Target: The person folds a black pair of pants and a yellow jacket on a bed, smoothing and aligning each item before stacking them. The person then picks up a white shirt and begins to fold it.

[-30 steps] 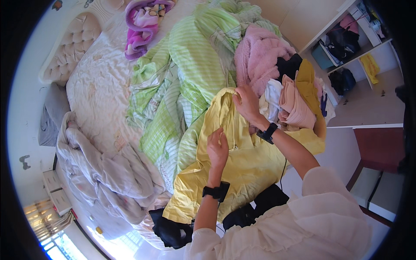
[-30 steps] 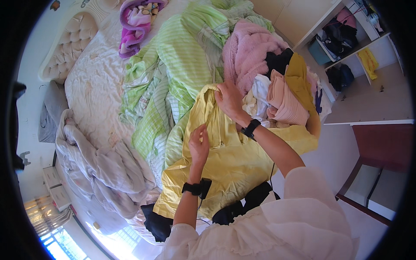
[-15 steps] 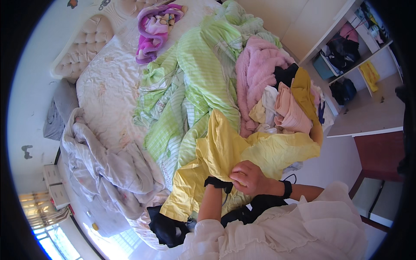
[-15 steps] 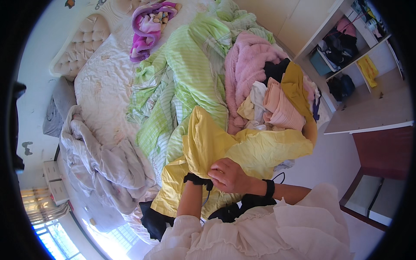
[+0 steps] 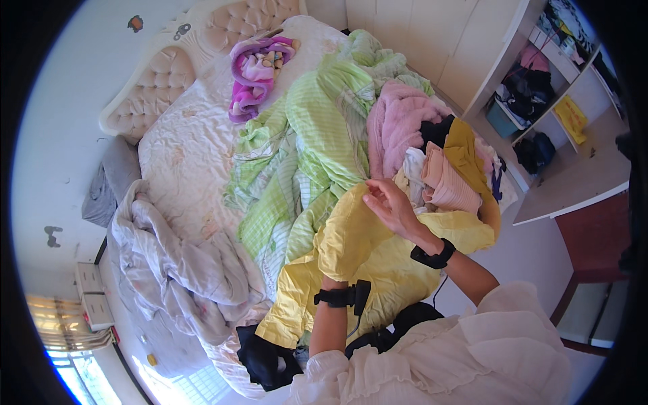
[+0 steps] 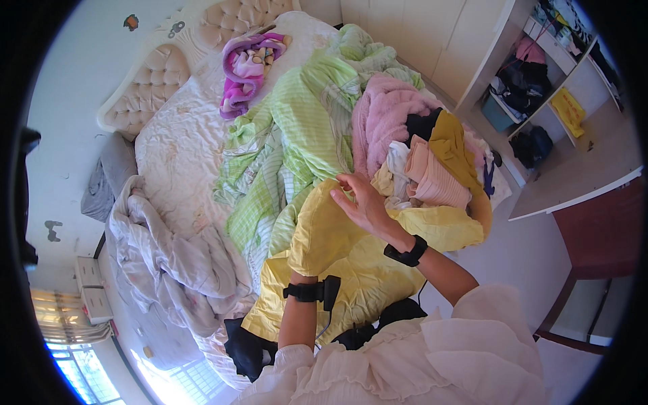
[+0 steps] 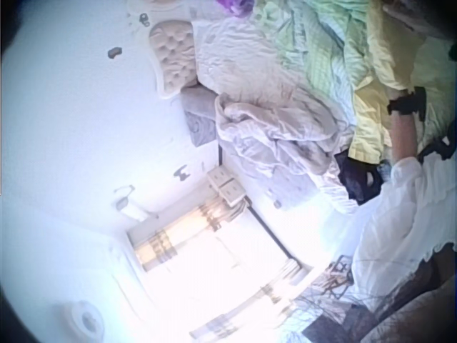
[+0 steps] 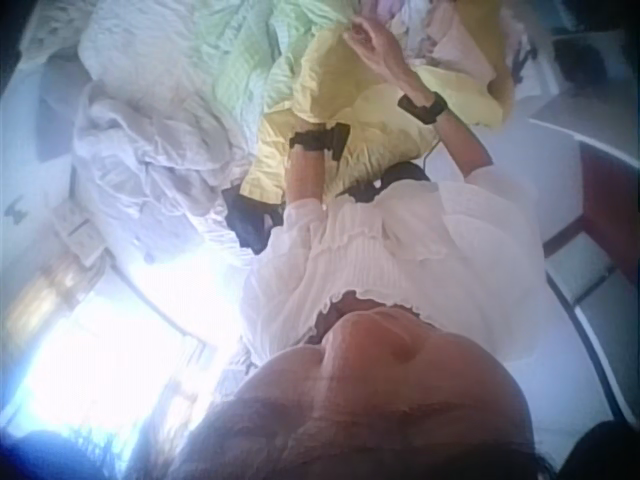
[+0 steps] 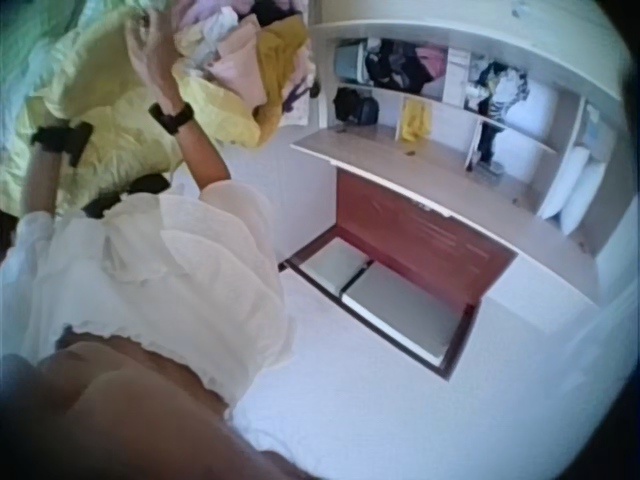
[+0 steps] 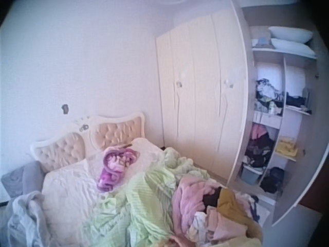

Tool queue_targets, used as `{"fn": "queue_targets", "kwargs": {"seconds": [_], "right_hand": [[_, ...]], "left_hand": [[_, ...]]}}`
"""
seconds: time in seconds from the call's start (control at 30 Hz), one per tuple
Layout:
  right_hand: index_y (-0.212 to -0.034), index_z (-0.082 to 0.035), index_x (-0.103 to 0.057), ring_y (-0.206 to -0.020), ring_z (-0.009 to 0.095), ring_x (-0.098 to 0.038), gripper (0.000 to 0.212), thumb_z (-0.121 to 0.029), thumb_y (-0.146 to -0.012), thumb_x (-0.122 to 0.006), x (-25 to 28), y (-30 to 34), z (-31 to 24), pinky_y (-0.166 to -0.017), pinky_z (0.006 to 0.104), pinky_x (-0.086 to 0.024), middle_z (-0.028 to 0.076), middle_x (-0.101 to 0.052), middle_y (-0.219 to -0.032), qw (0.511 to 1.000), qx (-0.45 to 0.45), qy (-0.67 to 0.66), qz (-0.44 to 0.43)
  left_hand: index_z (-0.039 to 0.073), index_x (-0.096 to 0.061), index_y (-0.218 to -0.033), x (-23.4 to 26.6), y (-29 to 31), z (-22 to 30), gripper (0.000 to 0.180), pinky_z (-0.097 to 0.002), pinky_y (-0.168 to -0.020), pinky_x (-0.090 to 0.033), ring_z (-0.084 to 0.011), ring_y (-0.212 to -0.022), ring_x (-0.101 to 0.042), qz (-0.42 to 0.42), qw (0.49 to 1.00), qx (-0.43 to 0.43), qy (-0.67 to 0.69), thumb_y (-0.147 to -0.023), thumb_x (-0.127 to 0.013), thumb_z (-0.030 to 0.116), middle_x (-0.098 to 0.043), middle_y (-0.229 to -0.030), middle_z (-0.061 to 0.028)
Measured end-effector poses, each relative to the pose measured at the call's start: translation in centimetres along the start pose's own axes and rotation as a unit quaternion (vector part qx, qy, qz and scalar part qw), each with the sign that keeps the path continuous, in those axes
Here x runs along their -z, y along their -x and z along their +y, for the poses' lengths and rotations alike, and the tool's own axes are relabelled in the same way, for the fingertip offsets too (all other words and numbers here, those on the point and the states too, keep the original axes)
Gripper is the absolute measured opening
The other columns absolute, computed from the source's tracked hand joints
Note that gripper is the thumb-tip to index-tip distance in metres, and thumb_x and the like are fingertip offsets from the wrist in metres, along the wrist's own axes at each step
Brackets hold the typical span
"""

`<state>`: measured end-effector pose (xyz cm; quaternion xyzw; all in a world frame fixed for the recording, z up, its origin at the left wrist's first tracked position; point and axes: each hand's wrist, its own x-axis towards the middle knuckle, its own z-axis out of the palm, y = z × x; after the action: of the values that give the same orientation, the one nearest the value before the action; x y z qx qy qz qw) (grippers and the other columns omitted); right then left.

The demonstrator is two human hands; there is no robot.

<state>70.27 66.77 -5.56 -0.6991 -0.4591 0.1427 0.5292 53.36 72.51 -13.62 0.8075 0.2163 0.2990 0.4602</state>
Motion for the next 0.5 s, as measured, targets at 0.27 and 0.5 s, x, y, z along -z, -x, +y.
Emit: {"fn": "queue_targets", "kwargs": {"seconds": [0.27, 0.5], "right_hand": [[-0.09, 0.003, -0.062, -0.064, 0.008, -0.048, 0.02, -0.017, -0.086, -0.061, -0.3, -1.5, 2.7, -0.058, 0.0252, -0.04, 0.002, -0.056, -0.072, 0.987, -0.124, -0.091, -0.049], [-0.081, 0.001, -0.055, -0.059, 0.004, -0.036, 0.02, -0.018, -0.089, -0.054, -0.9, -7.9, 9.0, -0.05, 0.0231, -0.031, -0.004, -0.041, -0.063, 0.989, -0.085, -0.113, -0.046]], "left_hand": [[0.002, -0.048, -0.125, -1.2, -2.2, -4.1, 0.046, -0.0338, -0.088, -0.045, -0.0237, -0.108, -0.054, -0.013, 0.998, 0.03, -0.045, -0.083, -0.062, 0.013, -0.053, -0.123, -0.0121], [0.0, -0.05, -0.122, 1.4, -6.4, -9.9, 0.044, -0.0331, -0.086, -0.046, -0.0223, -0.109, -0.054, -0.063, 0.989, 0.074, -0.113, -0.081, -0.062, 0.01, -0.054, -0.123, -0.0124]]}}
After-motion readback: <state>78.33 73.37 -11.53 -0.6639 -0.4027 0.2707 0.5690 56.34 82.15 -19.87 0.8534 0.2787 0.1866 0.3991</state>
